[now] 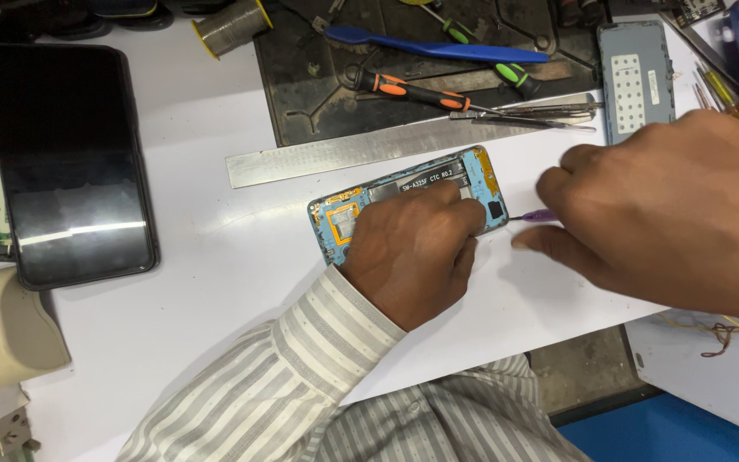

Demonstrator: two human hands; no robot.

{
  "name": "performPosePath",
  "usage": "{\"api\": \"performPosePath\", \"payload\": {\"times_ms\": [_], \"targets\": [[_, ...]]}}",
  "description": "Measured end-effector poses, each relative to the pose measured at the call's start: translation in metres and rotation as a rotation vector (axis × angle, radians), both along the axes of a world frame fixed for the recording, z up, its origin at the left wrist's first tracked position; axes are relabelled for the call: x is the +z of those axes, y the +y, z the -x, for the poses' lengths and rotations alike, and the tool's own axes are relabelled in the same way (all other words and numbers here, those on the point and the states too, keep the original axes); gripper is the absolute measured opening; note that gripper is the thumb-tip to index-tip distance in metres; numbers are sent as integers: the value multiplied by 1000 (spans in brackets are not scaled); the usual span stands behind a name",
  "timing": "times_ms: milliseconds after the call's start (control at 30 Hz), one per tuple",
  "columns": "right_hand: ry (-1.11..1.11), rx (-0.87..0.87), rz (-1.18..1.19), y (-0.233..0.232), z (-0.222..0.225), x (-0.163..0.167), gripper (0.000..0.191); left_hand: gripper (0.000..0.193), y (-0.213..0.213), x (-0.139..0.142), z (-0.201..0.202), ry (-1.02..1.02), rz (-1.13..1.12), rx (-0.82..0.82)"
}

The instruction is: The person holds a small phone, pries off its back cover by hand, removes the battery, and uses a purple screwdriver to unscrew components from the exposed blue chassis on the workbench. They continue working on the internal board and finally hold up the disassembled phone body.

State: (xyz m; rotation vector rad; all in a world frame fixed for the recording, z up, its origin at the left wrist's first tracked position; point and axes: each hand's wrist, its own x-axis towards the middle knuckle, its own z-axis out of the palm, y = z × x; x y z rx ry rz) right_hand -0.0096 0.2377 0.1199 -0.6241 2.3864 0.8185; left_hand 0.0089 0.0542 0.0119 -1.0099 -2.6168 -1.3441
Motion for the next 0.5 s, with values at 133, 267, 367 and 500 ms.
{"api": "performPosePath", "payload": {"times_ms": [133, 267, 367, 500], "targets": [[8, -13, 8, 0, 0, 0, 34, 10, 1, 0, 0, -7, 11, -6], [4, 1, 55, -3, 1, 2, 29, 10, 1, 0, 0, -7, 14, -4], [-25, -5, 16, -7, 1, 4, 28, 9, 1, 0, 0, -13, 19, -4], [-59, -17, 17, -12, 1, 8, 23, 8, 2, -1, 0, -12, 16, 3]]}}
